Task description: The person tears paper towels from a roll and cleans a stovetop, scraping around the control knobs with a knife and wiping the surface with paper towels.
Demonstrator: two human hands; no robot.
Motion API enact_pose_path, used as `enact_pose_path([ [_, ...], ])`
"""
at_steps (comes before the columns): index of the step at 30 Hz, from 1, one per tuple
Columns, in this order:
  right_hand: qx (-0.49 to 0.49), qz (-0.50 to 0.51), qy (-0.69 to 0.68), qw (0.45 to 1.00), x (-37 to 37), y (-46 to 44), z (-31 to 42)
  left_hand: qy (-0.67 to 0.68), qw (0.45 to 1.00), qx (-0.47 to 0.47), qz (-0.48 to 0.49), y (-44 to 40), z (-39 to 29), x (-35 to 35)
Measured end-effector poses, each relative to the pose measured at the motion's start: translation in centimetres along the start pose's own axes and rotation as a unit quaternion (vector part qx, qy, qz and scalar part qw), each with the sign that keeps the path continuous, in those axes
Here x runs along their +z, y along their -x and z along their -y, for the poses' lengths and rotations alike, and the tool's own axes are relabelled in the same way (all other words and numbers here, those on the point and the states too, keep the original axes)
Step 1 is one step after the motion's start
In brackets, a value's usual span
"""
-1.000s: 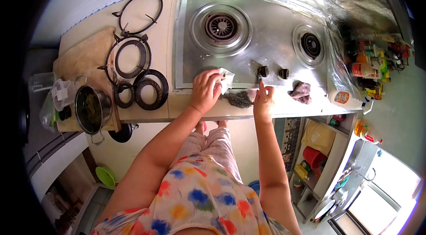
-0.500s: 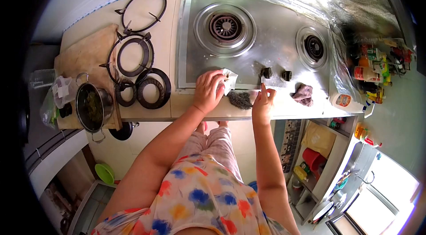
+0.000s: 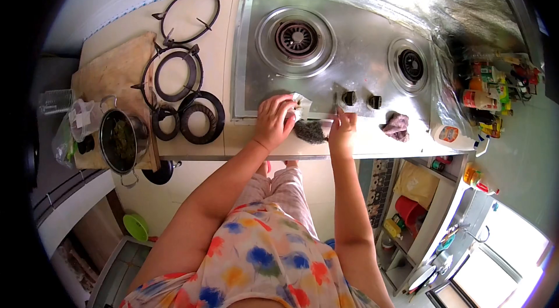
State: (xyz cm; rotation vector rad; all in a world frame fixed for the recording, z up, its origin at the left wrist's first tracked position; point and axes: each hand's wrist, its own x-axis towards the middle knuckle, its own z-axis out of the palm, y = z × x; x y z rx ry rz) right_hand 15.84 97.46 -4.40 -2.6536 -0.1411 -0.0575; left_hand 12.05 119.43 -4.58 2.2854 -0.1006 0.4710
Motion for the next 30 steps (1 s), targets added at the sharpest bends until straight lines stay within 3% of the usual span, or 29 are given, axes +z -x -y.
enact_pose_path([
  [5,0.028,-0.029,0.037,0.998,-0.6,1.4,1.2,0.0,1.0,-0.003,0.003,0.0,0.0,-0.1],
  [8,0.095,0.001,0.052,0.994,-1.3,1.6,2.7,0.001,1.0,-0.005,0.005,0.1,-0.1,-0.1],
  [17,0.042,-0.031,0.022,0.998,0.6,0.4,-0.5,0.002,1.0,-0.007,-0.001,0.2,-0.1,-0.1],
  [21,0.057,0.025,-0.023,0.998,-0.1,-0.2,1.2,0.007,1.0,0.0,-0.01,0.2,0.1,0.2],
  [24,0.03,-0.013,-0.017,0.999,-0.1,0.7,1.5,-0.001,1.0,0.006,-0.003,0.2,0.0,0.0],
  [30,0.093,0.005,0.056,0.994,-0.9,2.0,0.7,-0.003,1.0,0.003,-0.003,0.1,-0.1,-0.1],
])
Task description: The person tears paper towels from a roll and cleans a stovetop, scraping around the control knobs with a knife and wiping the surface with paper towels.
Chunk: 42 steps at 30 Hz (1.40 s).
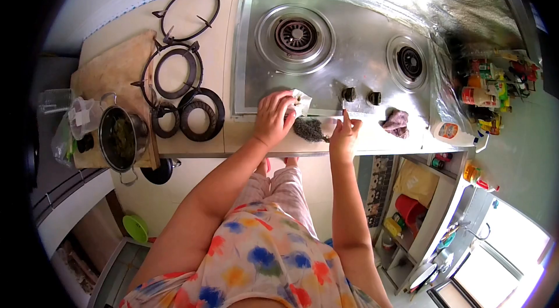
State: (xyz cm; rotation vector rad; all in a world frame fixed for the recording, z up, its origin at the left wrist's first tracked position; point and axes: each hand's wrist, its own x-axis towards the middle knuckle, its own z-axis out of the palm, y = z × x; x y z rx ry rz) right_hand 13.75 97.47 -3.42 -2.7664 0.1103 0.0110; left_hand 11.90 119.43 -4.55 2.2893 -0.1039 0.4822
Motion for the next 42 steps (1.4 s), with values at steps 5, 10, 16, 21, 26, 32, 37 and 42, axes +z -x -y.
enact_pose_path([
  [5,-0.008,-0.009,-0.01,1.0,1.0,-0.7,0.0,0.0,1.0,0.002,0.002,-0.2,-0.1,-0.3],
  [10,-0.042,-0.025,-0.034,0.998,1.5,-1.3,0.8,0.001,1.0,0.003,-0.005,0.0,0.0,0.1],
  [16,-0.017,-0.036,-0.033,0.999,2.0,-1.4,0.3,0.004,1.0,0.004,-0.002,-0.1,-0.1,-0.2],
  [21,-0.102,-0.009,-0.043,0.994,0.7,-2.1,1.1,-0.002,0.999,0.009,-0.043,-0.2,-0.2,0.0],
  [26,-0.08,0.022,-0.174,0.981,-3.6,-0.1,5.4,-0.027,0.999,-0.027,0.012,0.0,-0.1,0.3],
  [32,0.03,0.14,-0.333,0.932,-2.5,2.8,5.8,0.034,0.992,-0.114,0.051,-0.9,-0.3,-0.5],
  [37,0.168,0.253,-0.546,0.781,-4.6,3.5,7.6,0.433,0.829,-0.351,0.048,-1.1,-0.3,-0.7],
  [42,0.194,0.258,-0.559,0.764,-4.9,3.4,8.1,0.615,0.665,-0.42,0.065,-2.1,-3.4,-3.8],
])
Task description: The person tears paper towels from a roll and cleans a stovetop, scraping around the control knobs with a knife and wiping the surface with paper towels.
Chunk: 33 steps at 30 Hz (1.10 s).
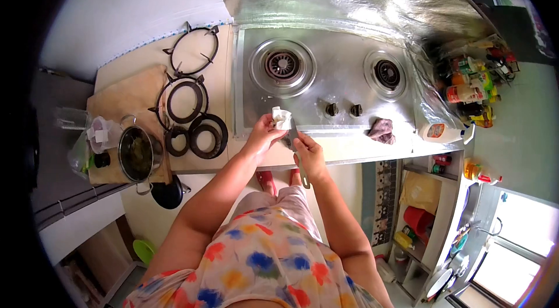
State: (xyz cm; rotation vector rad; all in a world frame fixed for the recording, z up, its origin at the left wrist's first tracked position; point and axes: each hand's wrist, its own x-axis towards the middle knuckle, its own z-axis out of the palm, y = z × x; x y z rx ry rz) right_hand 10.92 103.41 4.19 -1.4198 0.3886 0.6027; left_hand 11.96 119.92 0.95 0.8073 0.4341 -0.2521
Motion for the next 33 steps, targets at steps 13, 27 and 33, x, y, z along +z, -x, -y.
enact_pose_path([
  [13,-0.236,-0.053,0.146,0.959,-1.0,3.9,3.6,-0.093,0.99,0.099,0.043,0.5,-0.6,3.3],
  [27,-0.337,-0.094,0.318,0.881,-6.7,3.4,4.1,-0.003,0.999,-0.01,0.049,1.3,0.5,10.4],
  [33,-0.32,-0.033,0.282,0.904,-10.7,2.5,4.2,-0.152,0.985,0.076,0.006,-0.8,4.3,13.1],
])
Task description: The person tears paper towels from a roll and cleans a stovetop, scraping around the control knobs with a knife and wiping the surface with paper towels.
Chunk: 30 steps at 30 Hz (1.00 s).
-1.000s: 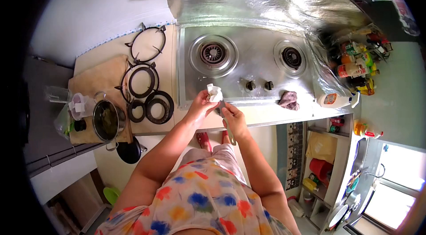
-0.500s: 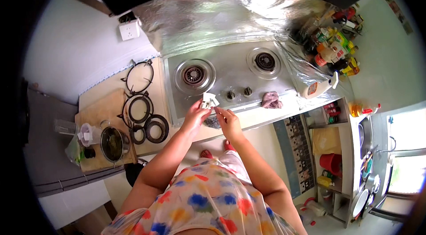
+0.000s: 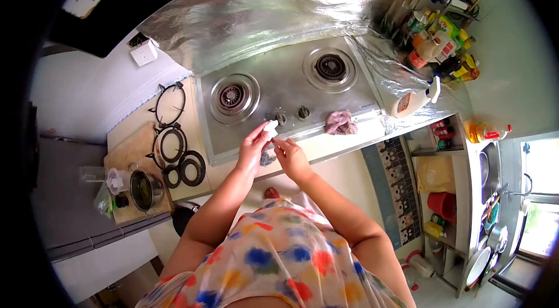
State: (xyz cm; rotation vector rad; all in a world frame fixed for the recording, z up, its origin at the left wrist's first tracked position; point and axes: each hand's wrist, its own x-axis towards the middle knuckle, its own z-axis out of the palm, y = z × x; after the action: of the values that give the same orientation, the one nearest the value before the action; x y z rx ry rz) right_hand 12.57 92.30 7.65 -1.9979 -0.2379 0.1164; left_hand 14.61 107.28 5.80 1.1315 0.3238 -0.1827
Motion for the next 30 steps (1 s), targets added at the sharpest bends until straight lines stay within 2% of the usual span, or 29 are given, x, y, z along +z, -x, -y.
enact_pose_path([
  [3,0.029,0.06,-0.046,0.997,-2.3,-0.2,-1.7,-0.067,0.997,0.023,-0.016,-0.8,1.9,0.8],
  [5,0.079,0.112,-0.025,0.99,-4.3,-0.7,-2.2,-0.1,0.994,0.014,-0.032,-1.8,4.2,0.5],
  [7,0.121,0.165,0.011,0.979,-6.7,-1.5,-1.7,-0.095,0.989,0.069,-0.086,-2.6,6.3,0.2],
  [9,0.053,0.19,0.111,0.974,-8.5,-2.1,-4.0,-0.09,0.979,0.125,-0.136,-3.9,8.0,-0.2],
  [10,0.054,0.16,0.123,0.978,-9.1,-2.4,-6.5,-0.063,0.973,0.154,-0.16,-4.8,8.2,-1.3],
  [11,0.055,0.131,0.135,0.981,-9.8,-2.9,-8.6,-0.113,0.967,0.081,-0.215,-5.2,8.0,-2.6],
  [13,0.031,0.067,0.179,0.981,-11.4,-4.7,-9.8,-0.234,0.936,0.12,-0.233,-6.4,8.9,-4.8],
  [14,0.028,0.066,0.229,0.971,-11.9,-6.0,-10.3,-0.23,0.941,0.101,-0.228,-6.5,9.2,-5.2],
  [15,0.002,0.075,0.269,0.96,-12.5,-7.5,-9.7,-0.349,0.891,0.148,-0.249,-6.4,9.1,-5.4],
  [17,-0.025,0.047,0.28,0.959,-11.9,-9.7,-10.5,-0.567,0.743,0.229,-0.272,-6.1,8.9,-5.7],
  [18,-0.032,0.055,0.294,0.954,-11.7,-10.7,-11.0,-0.534,0.744,0.232,-0.326,-5.7,8.1,-4.0],
  [21,-0.05,0.081,0.324,0.941,-10.7,-12.9,-12.2,-0.534,0.71,0.313,-0.335,-4.4,7.4,-1.6],
  [25,-0.066,0.114,0.34,0.931,-10.5,-14.1,-13.0,-0.588,0.727,0.295,-0.198,-2.7,8.5,0.5],
  [26,-0.068,0.121,0.343,0.929,-10.6,-14.2,-13.1,-0.594,0.719,0.314,-0.179,-2.7,8.7,1.1],
  [30,-0.081,0.135,0.344,0.926,-10.8,-14.5,-13.2,-0.605,0.727,0.294,-0.14,-3.0,9.7,1.9],
])
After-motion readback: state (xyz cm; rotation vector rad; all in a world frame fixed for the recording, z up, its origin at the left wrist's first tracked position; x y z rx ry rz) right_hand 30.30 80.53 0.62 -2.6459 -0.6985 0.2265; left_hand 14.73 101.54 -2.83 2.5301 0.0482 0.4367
